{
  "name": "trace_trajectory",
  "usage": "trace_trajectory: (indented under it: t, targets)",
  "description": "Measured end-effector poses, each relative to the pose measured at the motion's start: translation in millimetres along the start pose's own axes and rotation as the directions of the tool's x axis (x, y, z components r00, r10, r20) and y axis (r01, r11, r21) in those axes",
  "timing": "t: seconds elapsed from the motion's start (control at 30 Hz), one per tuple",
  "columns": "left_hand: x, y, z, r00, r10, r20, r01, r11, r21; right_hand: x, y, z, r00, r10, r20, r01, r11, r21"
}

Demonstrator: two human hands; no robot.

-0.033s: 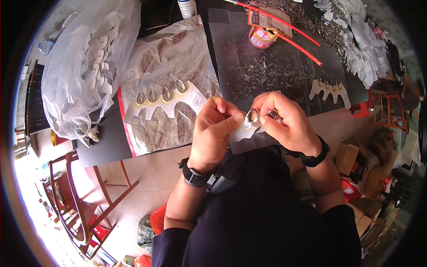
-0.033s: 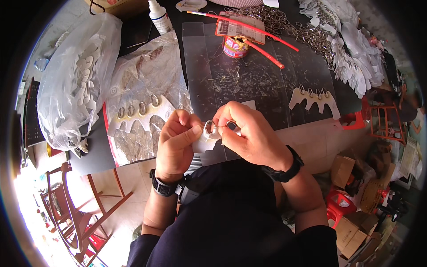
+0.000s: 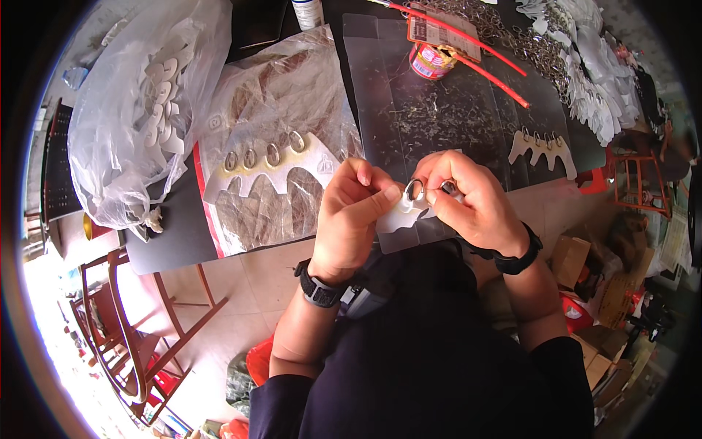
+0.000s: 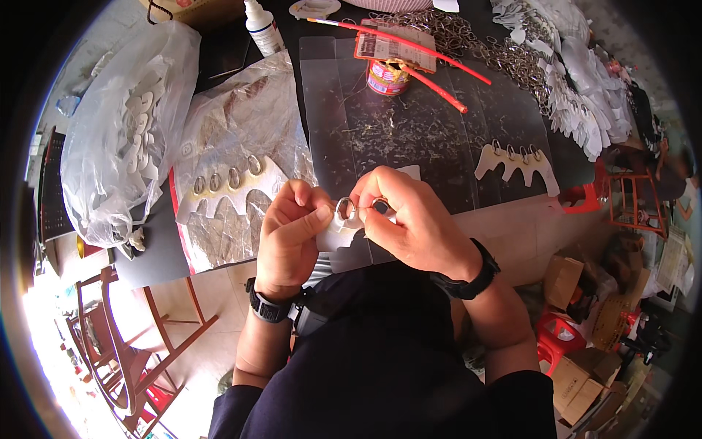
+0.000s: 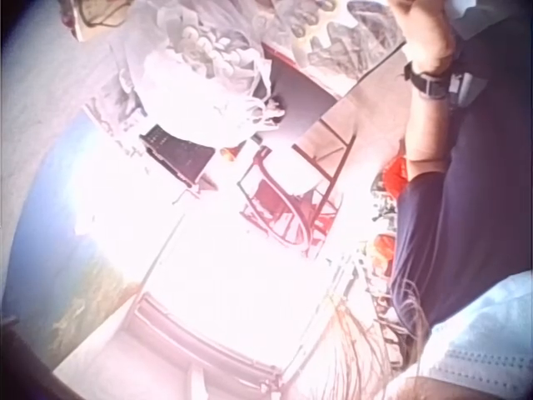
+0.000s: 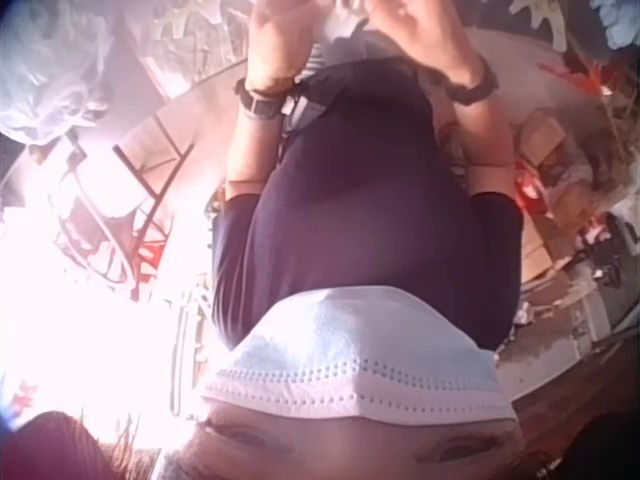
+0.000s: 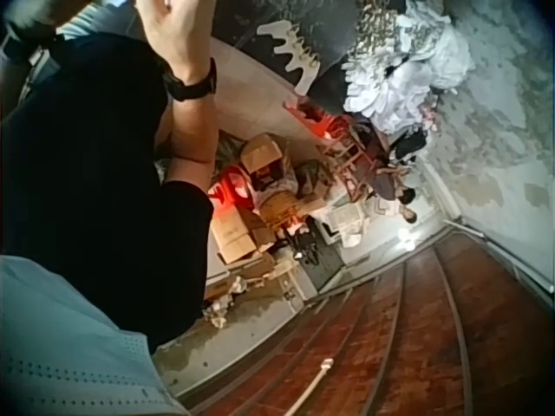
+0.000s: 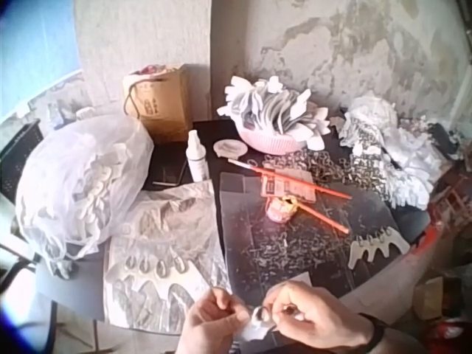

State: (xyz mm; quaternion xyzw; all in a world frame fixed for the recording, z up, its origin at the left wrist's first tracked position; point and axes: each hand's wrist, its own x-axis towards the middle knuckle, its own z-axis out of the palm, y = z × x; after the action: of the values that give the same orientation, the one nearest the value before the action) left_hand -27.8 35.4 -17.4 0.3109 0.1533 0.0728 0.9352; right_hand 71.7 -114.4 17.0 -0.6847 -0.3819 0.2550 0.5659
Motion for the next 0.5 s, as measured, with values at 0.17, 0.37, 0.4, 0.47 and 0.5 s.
trace_trajectory:
  t: [0.17, 0.37, 0.4, 0.47, 0.5]
  targets:
    - [-1.0, 0.4, 0.8, 1.000, 0.008, -0.007, -0.008, 1.000, -0.011, 1.0, -1.4, -1.4, 1.000, -0.003, 0.020, 0.002, 1.000, 0.024]
    - [3.1, -6.4, -3.5, 0.997, -0.074, 0.006, 0.075, 0.996, -0.045, 1.5, -1.6, -9.4, 0.976, 0.191, 0.104, -0.198, 0.978, 0.062]
    - [3.6, -7.0, -4.1, 0.996, -0.089, 0.002, 0.089, 0.995, -0.053, 2.0, -0.7, -10.4, 0.976, 0.192, 0.105, -0.199, 0.978, 0.061]
    - [3.9, -7.3, -4.6, 0.995, -0.103, -0.005, 0.103, 0.993, -0.061, 3.3, 2.3, -11.4, 0.974, 0.182, 0.132, -0.191, 0.980, 0.060]
    - [4.3, -7.2, -4.6, 0.993, -0.118, -0.009, 0.116, 0.990, -0.081, 3.9, 3.3, -11.5, 0.974, 0.183, 0.134, -0.192, 0.979, 0.060]
